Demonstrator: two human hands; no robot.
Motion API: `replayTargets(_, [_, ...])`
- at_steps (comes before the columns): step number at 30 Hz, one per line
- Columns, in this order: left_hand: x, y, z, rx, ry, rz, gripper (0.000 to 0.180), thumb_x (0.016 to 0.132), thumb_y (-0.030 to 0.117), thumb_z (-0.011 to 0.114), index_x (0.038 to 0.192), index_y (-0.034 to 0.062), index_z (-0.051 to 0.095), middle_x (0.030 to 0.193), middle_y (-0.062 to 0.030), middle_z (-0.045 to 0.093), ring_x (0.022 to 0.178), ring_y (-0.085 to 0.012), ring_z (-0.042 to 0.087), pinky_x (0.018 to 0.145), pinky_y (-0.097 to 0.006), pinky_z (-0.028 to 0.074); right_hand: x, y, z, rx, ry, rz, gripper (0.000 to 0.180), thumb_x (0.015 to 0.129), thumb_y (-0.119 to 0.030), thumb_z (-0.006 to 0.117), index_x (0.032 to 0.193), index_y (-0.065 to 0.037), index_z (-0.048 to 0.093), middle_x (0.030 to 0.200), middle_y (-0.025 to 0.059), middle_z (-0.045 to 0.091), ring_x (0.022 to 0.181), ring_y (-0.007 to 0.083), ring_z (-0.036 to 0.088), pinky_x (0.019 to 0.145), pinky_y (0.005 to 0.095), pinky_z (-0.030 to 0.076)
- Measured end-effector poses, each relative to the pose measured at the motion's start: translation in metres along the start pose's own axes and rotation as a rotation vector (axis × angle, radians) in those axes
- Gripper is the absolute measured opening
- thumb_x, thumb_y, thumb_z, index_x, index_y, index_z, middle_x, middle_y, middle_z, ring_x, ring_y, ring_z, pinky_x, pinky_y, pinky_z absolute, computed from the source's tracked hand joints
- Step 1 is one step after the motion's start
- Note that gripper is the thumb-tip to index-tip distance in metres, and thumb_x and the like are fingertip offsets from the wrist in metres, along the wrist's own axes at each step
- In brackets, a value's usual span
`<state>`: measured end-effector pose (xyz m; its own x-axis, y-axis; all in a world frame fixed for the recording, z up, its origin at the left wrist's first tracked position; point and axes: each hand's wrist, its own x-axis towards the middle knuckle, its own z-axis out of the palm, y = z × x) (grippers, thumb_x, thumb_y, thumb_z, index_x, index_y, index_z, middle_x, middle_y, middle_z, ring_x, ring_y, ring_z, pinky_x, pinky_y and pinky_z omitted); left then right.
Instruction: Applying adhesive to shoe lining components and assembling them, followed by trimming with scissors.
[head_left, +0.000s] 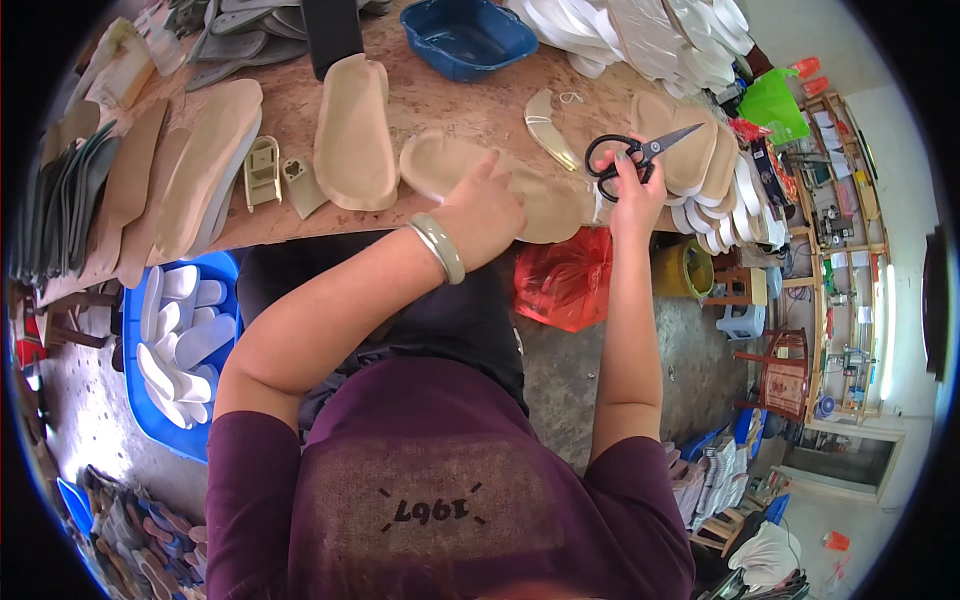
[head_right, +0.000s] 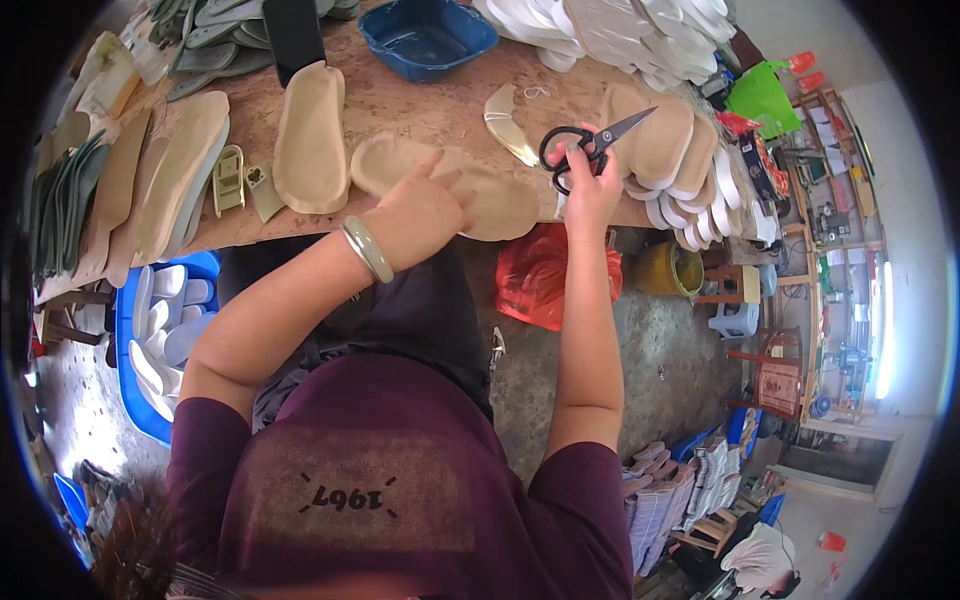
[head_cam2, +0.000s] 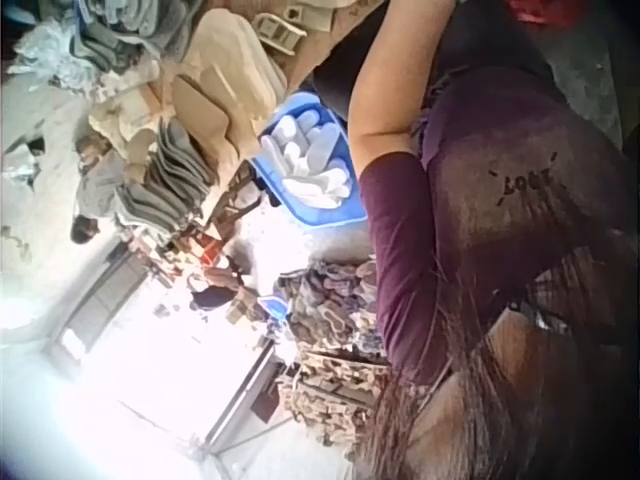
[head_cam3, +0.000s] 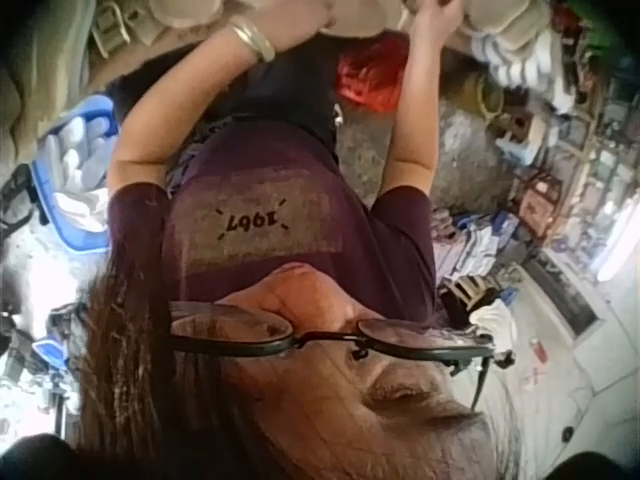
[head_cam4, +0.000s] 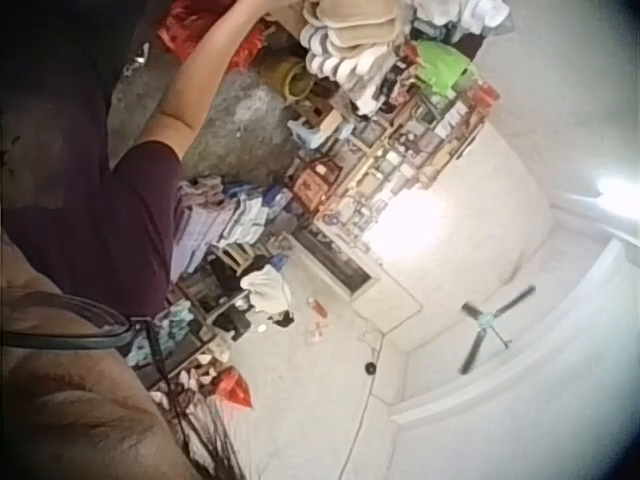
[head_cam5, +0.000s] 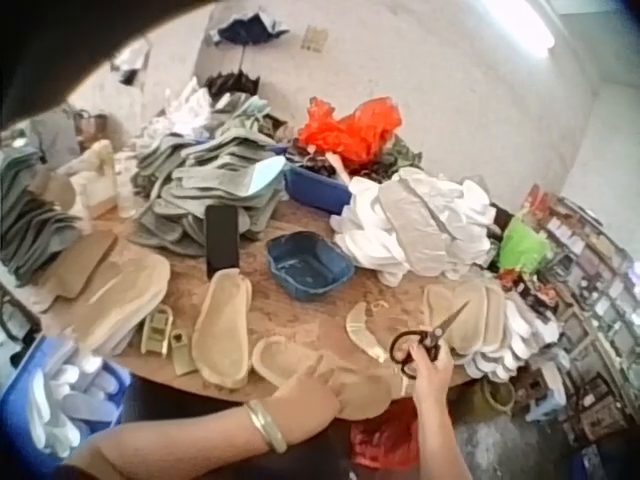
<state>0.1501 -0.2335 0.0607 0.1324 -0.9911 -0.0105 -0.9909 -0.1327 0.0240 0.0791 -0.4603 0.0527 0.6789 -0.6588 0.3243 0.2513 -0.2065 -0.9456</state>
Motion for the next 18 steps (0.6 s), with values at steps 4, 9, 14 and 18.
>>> replayTargets(4, [-0.004, 0.016, 0.025, 0.030, 0.177, -0.131, 0.041, 0.082, 0.026, 0.061, 0.119, 0.0085, 0.059, 0.124, -0.0093, 0.055, 0.126, -0.0251, 0.045, 0.107, -0.046, 0.032, -0.019, -0.005, -0.012, -0.166, -0.192, -0.114, 0.021, 0.090, -0.007, 0.061, 0.109, 0.003, 0.062, 0.091, 0.0077, 0.068, 0.073, 0.0135, 0.066, 0.066, 0.0249, 0.051])
replayTargets(9, [-0.006, 0.038, 0.051, -0.125, 0.405, -0.142, 0.054, 0.081, 0.040, 0.065, 0.123, 0.0089, 0.055, 0.128, -0.0085, 0.051, 0.130, -0.0244, 0.040, 0.108, -0.044, 0.030, -0.048, 0.005, -0.003, -0.627, -0.532, -0.443, 0.022, 0.081, -0.001, 0.066, 0.102, -0.006, 0.068, 0.094, 0.0100, 0.069, 0.076, 0.0184, 0.067, 0.067, 0.0302, 0.053])
replayTargets(14, [-0.005, 0.034, 0.061, -0.152, 0.411, -0.070, 0.060, 0.080, 0.041, 0.066, 0.128, 0.0092, 0.051, 0.132, -0.0081, 0.048, 0.132, -0.0236, 0.038, 0.107, -0.041, 0.030, -0.041, 0.025, 0.004, -0.814, -0.431, -0.708, 0.026, 0.078, 0.000, 0.065, 0.102, -0.010, 0.066, 0.086, 0.0090, 0.066, 0.074, 0.0269, 0.064, 0.066, 0.0331, 0.053])
replayTargets(18, [-0.004, 0.035, 0.062, -0.119, 0.417, -0.109, 0.062, 0.079, 0.038, 0.067, 0.131, 0.0091, 0.048, 0.131, -0.0077, 0.048, 0.131, -0.0239, 0.038, 0.106, -0.039, 0.030, -0.022, 0.032, -0.001, 0.033, 0.114, 0.187, 0.021, 0.088, 0.001, 0.058, 0.109, 0.001, 0.062, 0.088, 0.0099, 0.067, 0.076, 0.0197, 0.066, 0.067, 0.0311, 0.054])
